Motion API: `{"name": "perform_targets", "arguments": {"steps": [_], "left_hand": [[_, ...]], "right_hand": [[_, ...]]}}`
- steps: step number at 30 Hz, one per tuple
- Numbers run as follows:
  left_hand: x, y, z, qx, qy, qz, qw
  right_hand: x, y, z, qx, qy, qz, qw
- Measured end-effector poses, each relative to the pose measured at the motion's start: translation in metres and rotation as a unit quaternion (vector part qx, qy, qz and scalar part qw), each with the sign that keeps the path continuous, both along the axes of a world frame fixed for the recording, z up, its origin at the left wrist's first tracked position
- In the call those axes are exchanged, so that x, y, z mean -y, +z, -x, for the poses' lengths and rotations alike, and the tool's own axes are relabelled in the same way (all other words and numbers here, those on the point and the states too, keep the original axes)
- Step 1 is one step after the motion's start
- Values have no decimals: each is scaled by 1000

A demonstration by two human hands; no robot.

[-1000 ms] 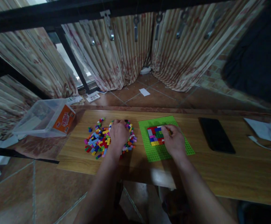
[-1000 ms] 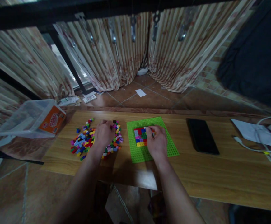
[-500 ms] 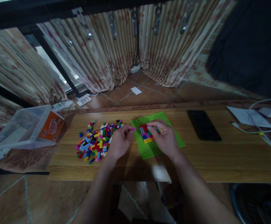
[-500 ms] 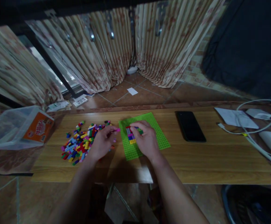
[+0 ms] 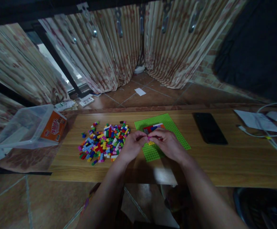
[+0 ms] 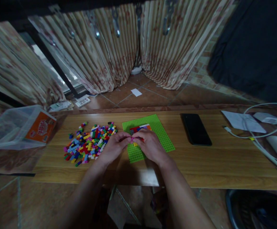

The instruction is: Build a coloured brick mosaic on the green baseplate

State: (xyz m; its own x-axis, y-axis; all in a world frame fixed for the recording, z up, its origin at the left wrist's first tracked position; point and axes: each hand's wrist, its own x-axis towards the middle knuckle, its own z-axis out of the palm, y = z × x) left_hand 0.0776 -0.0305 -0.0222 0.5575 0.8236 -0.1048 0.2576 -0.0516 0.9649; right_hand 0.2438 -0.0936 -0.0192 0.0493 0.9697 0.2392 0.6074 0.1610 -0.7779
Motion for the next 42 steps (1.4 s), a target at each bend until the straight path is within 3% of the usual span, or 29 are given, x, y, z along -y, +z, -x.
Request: {"name": "perform_targets", "arguments": {"steps": [6, 10, 17, 42], "left_hand": [[-5, -5, -1, -105, 50, -84, 990], [-4, -5, -4, -120, 48, -102, 986], [-1, -6, -12, -119, 45, -89, 988], [-1, -7, -21, -142, 92, -66, 983]], "right_hand": [[-1, -7, -13, 76, -54, -1, 996], [-3, -10, -9, 108, -69, -13, 992], [-8, -13, 2, 124, -104, -10, 987], [-9, -16, -6, 91, -131, -10, 987]]}}
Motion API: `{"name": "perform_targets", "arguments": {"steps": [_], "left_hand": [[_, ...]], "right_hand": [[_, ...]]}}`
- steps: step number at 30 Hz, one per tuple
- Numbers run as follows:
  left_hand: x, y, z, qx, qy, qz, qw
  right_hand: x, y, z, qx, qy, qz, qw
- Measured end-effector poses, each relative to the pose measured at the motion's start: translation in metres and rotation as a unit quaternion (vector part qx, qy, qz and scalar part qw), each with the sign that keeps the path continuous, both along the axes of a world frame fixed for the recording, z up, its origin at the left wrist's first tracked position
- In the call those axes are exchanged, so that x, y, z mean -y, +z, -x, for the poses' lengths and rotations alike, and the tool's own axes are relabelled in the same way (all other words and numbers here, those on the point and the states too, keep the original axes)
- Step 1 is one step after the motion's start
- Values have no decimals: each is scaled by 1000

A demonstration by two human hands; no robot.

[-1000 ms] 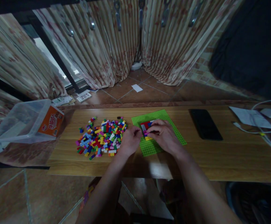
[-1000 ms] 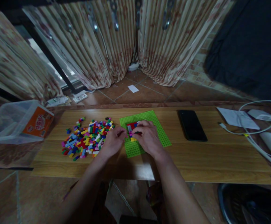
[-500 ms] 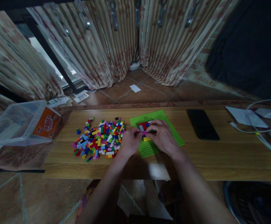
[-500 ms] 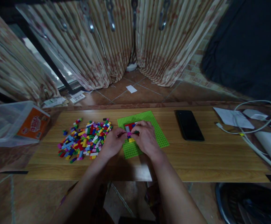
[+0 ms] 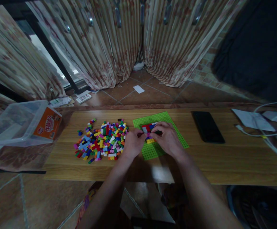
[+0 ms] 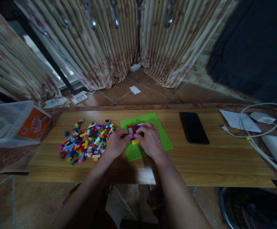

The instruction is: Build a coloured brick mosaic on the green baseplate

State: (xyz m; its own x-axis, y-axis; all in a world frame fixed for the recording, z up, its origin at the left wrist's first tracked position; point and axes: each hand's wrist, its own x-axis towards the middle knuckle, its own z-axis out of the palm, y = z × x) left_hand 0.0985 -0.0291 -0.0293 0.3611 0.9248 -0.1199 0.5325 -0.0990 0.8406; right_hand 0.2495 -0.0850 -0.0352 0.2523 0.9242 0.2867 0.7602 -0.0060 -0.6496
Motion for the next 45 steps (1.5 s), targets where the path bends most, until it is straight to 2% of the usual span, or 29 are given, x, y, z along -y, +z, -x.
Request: {"name": "perform_targets", "arguments": {"steps": [4, 9, 14, 23, 34, 40, 45], "left_hand": [[1, -2, -2, 6, 17, 14, 1000], [2, -2, -4, 24, 33, 42, 998], [4, 1, -5, 55, 33, 85, 994], [1, 0, -10, 104, 68, 168, 978], [0, -7, -10, 82, 56, 144, 985], [-1, -5, -8, 12, 38, 63, 997], [3, -5, -9, -40, 34, 17, 998]], "right_hand": [[-2, -7, -2, 1, -43, -7, 999], [-1, -18, 2, 43, -140, 28, 989], [1, -24, 10, 53, -145, 30, 988], [-2, -30, 14, 14, -138, 21, 990], [-4, -32, 11, -18, -141, 0, 990], [-10, -28, -6, -104, -205, -17, 973], [-10, -24, -6, -82, -209, -42, 974]]}}
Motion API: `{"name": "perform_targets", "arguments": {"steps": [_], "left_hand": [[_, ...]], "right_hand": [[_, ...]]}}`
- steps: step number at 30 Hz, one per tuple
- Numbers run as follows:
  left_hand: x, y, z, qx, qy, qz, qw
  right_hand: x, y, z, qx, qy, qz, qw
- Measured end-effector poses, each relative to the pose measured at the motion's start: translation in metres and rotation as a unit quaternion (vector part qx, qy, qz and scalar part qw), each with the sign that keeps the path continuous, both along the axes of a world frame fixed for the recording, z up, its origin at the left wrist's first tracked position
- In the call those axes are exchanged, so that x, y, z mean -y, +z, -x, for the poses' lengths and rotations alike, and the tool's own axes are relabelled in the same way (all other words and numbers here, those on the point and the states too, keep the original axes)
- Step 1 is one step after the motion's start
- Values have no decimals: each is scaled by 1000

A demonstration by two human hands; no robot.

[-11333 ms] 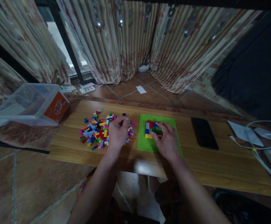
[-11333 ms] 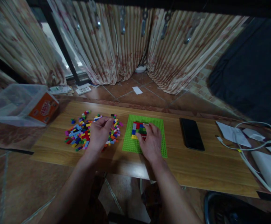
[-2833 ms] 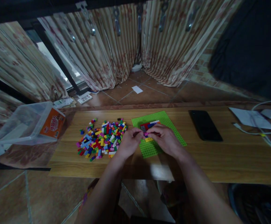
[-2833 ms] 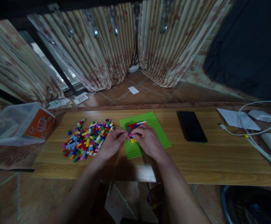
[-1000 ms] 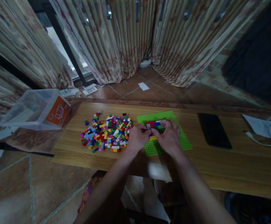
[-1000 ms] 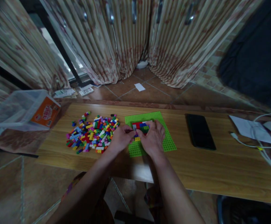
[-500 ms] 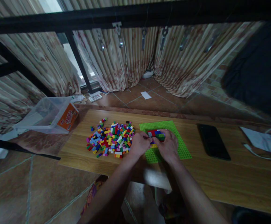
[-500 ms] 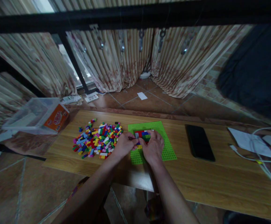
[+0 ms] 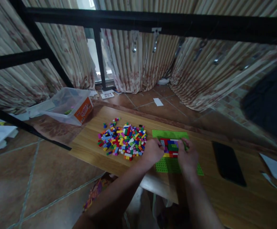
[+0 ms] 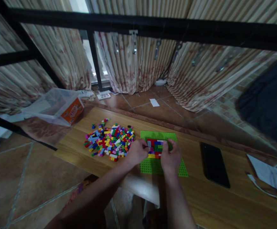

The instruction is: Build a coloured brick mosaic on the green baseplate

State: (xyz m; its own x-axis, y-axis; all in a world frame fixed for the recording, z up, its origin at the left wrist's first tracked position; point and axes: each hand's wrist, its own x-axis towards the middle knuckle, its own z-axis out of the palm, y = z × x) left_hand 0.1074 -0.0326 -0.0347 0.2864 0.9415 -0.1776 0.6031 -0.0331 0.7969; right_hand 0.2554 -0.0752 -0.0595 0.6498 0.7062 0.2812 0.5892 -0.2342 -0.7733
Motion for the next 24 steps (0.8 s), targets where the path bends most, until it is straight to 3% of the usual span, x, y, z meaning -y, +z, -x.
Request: {"name": "perform_targets", "arguments": {"steps": [6, 12, 18, 24], "left_hand": [[6, 2, 1, -12, -15, -50, 999], [-6, 24, 26, 17, 19, -82, 996], [-33, 32, 79, 71, 133, -120, 981], [-48, 25, 113, 115, 188, -141, 965]], "right_hand": [[0, 14, 18, 53, 15, -68, 996], [-8, 18, 40, 48, 93, -96, 990], [-7, 18, 69, 31, 234, -47, 971], [-12, 19, 98, 47, 286, -17, 957]]}}
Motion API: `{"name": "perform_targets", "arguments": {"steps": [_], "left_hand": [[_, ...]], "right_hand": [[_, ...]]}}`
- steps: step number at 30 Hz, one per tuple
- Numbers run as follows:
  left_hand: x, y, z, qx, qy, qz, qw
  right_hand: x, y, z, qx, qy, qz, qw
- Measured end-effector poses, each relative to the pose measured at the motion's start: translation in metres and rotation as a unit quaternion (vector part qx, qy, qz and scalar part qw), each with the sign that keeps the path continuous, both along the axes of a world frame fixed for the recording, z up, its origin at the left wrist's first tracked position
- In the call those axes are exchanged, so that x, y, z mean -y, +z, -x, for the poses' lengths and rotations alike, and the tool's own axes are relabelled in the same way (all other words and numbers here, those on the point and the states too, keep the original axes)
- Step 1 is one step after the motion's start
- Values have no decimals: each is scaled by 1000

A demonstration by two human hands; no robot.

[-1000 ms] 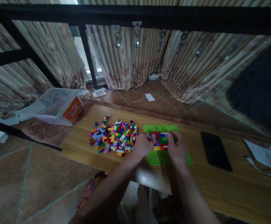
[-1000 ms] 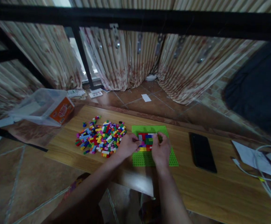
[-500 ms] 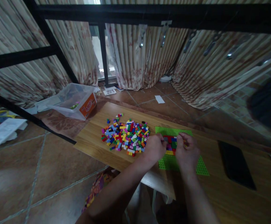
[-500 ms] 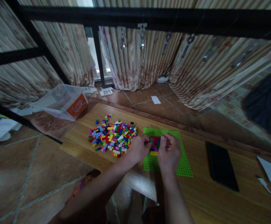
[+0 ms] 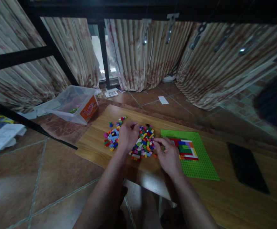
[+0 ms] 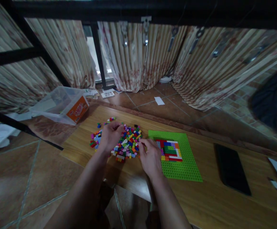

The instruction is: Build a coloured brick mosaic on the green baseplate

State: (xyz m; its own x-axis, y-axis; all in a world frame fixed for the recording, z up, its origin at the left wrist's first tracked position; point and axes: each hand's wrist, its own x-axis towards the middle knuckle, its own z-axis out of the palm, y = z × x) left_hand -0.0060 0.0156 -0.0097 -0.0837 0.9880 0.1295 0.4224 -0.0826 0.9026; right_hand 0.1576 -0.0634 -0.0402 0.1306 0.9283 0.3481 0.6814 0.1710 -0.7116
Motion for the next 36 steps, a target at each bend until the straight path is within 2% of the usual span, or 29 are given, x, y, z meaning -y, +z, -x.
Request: {"name": "perform_targets", "arguments": {"steps": [10, 21, 25, 28, 32, 36], "left_hand": [[3, 4, 4, 9, -23, 23, 999], [0, 0, 14, -16, -43, 34, 998], [3, 1, 10, -17, -59, 50, 997], [8, 3, 2, 36, -96, 99, 990], [15, 2, -12, 156, -139, 179, 961], [19, 1, -22, 191, -142, 199, 951]], "right_hand": [[-22, -12, 33, 102, -44, 7, 994], [-23, -8, 41, 80, -53, 13, 995], [-20, -2, 38, 40, -55, 15, 998], [-17, 3, 33, -11, -47, -6, 999], [-14, 8, 26, -69, -38, -37, 996], [-11, 10, 21, -80, -31, -32, 996]]}}
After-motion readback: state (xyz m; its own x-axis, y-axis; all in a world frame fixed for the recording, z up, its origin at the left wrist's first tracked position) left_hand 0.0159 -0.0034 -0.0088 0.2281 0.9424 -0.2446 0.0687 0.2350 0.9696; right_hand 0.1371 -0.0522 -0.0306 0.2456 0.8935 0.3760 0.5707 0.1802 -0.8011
